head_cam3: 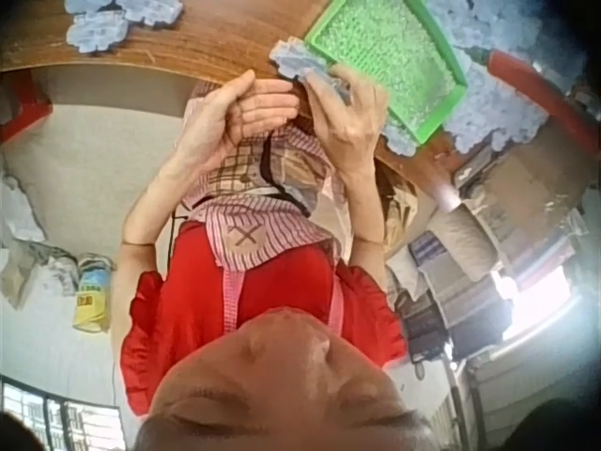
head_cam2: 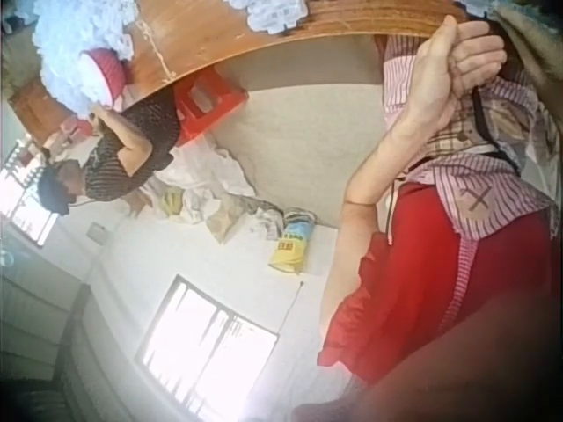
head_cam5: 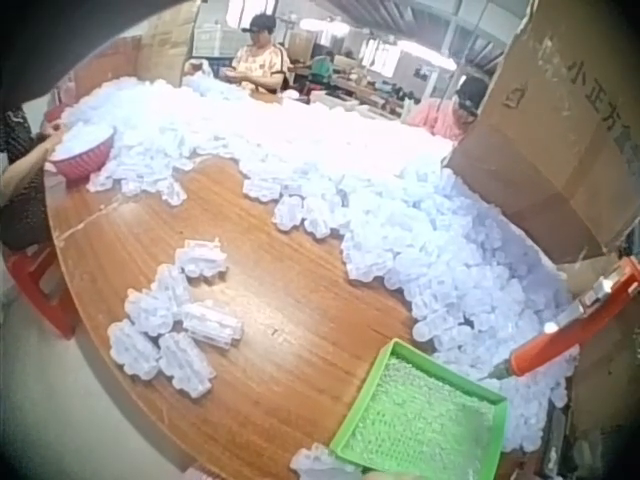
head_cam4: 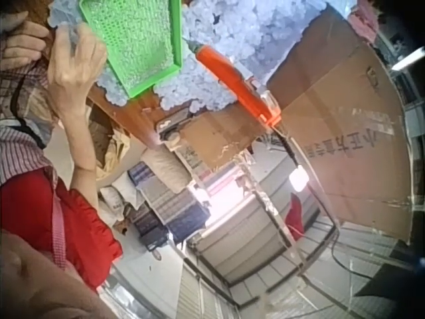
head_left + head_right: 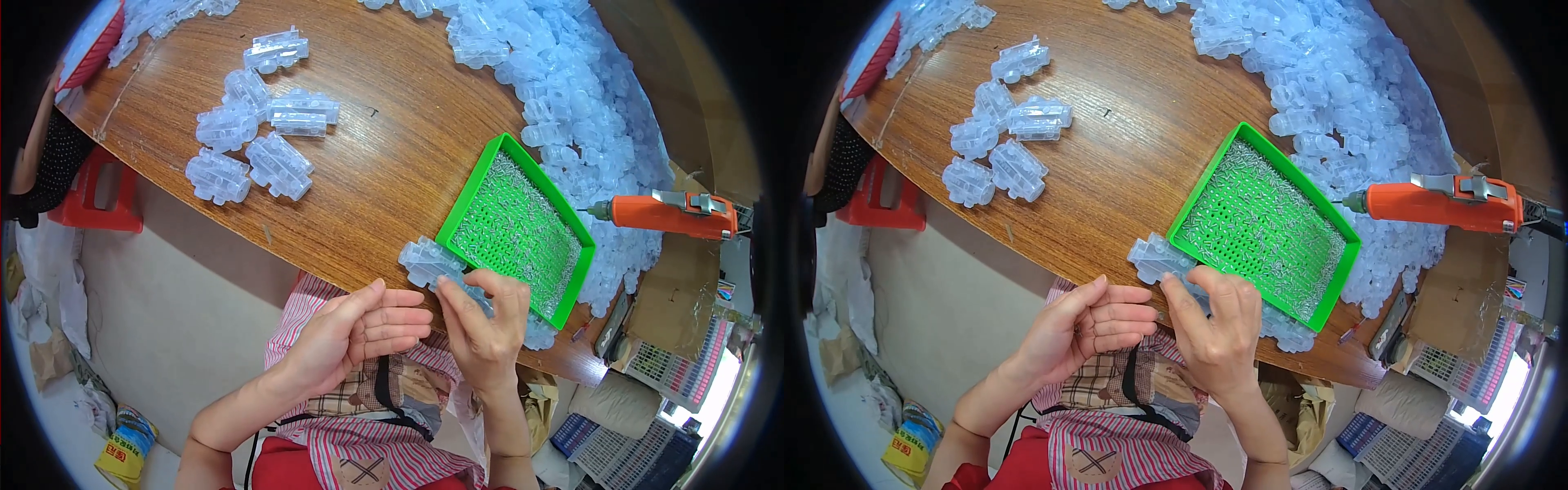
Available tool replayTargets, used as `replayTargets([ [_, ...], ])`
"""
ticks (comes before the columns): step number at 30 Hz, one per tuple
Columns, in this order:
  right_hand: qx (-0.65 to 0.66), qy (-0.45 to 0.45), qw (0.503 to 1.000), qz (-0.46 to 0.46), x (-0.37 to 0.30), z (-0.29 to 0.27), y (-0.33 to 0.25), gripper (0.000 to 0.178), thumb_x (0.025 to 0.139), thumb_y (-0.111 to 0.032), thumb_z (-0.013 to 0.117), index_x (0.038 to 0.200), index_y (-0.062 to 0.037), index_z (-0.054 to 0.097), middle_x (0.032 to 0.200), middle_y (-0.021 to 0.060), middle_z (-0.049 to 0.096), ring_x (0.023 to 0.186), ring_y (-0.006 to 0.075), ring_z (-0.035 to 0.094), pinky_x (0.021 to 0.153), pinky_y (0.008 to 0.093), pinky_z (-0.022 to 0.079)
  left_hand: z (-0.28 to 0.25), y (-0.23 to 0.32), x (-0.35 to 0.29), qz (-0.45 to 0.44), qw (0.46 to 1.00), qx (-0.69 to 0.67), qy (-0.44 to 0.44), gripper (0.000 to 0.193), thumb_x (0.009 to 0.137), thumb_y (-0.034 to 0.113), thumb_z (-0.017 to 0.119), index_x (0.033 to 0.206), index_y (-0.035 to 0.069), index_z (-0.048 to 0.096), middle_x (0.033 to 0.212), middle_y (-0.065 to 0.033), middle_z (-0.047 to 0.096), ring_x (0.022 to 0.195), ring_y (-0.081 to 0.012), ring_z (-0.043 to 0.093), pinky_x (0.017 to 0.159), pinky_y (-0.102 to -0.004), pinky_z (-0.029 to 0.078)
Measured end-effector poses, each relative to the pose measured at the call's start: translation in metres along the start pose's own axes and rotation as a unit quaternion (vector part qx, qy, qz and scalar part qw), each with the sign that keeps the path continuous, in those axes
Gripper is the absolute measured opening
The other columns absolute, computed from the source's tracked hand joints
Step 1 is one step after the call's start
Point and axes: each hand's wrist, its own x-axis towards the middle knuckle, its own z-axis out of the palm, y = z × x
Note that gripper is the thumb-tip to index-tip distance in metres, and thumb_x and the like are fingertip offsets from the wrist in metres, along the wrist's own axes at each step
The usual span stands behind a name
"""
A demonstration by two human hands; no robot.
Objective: The person picks up a plastic part, inserts metal pins into it by hand, and then uses a power tool to drive them in. This process is repeated for several plastic parts, which are then placed on the table.
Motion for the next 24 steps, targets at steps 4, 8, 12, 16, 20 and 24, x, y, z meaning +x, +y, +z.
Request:
replayTargets([
  [4, 0.116, 0.059, 0.988, 0.083, -0.001, -0.007, -0.008, 0.03, 0.068, 0.003, 0.077, 0.096, -0.0083, 0.07, 0.09, 0.0049, 0.057, 0.076, 0.0198, 0.05, 0.063, 0.0304, 0.04, 0.002, 0.001, 0.001, 0.006, 0.99, -0.088, -0.109, 0.068, 0.101, 0.049, 0.025, 0.136, -0.008, 0.038, 0.134, -0.0238, 0.049, 0.123, -0.0268, 0.052, 0.105, -0.0366, 0.042],
  [8, 0.169, 0.004, 0.982, 0.081, -0.004, -0.029, -0.025, 0.026, 0.067, -0.002, 0.076, 0.09, -0.0099, 0.069, 0.091, 0.0041, 0.057, 0.08, 0.0197, 0.051, 0.069, 0.0318, 0.039, 0.009, 0.002, 0.005, -0.007, 0.959, -0.189, -0.21, 0.084, 0.096, 0.064, 0.014, 0.145, -0.004, 0.025, 0.149, -0.0186, 0.033, 0.136, -0.0248, 0.036, 0.114, -0.036, 0.028],
  [12, 0.153, -0.053, 0.986, 0.031, 0.0, -0.033, -0.034, 0.028, 0.066, -0.005, 0.076, 0.093, -0.0122, 0.071, 0.094, 0.002, 0.055, 0.083, 0.0194, 0.052, 0.074, 0.0321, 0.038, 0.017, -0.002, 0.009, -0.006, 0.952, -0.187, -0.244, 0.086, 0.095, 0.066, 0.014, 0.146, -0.002, 0.022, 0.15, -0.0174, 0.03, 0.136, -0.0242, 0.036, 0.113, -0.037, 0.029],
  [16, 0.15, -0.066, 0.986, 0.011, -0.003, -0.025, -0.036, 0.031, 0.064, -0.006, 0.077, 0.094, -0.0135, 0.072, 0.093, 0.001, 0.054, 0.081, 0.0187, 0.051, 0.071, 0.0317, 0.037, 0.022, -0.005, 0.01, -0.012, 0.956, -0.171, -0.239, 0.09, 0.093, 0.068, 0.011, 0.147, -0.004, 0.019, 0.152, -0.0191, 0.024, 0.137, -0.0278, 0.034, 0.113, -0.0403, 0.028],
  [20, 0.149, -0.073, 0.986, 0.004, -0.004, -0.025, -0.035, 0.031, 0.064, -0.006, 0.078, 0.093, -0.0128, 0.071, 0.093, 0.0019, 0.055, 0.08, 0.0194, 0.05, 0.069, 0.0315, 0.038, 0.022, -0.007, 0.012, -0.011, 0.955, -0.178, -0.236, 0.09, 0.093, 0.068, 0.011, 0.147, -0.004, 0.019, 0.153, -0.0184, 0.024, 0.138, -0.028, 0.033, 0.113, -0.0409, 0.028],
  [24, 0.184, -0.077, 0.98, 0.025, -0.002, -0.023, -0.035, 0.027, 0.065, -0.004, 0.078, 0.09, -0.0115, 0.07, 0.093, 0.0024, 0.054, 0.081, 0.0203, 0.05, 0.069, 0.0314, 0.04, 0.021, -0.008, 0.013, -0.017, 0.951, -0.197, -0.239, 0.089, 0.094, 0.067, 0.012, 0.147, -0.003, 0.019, 0.153, -0.018, 0.025, 0.136, -0.028, 0.036, 0.112, -0.041, 0.03],
])
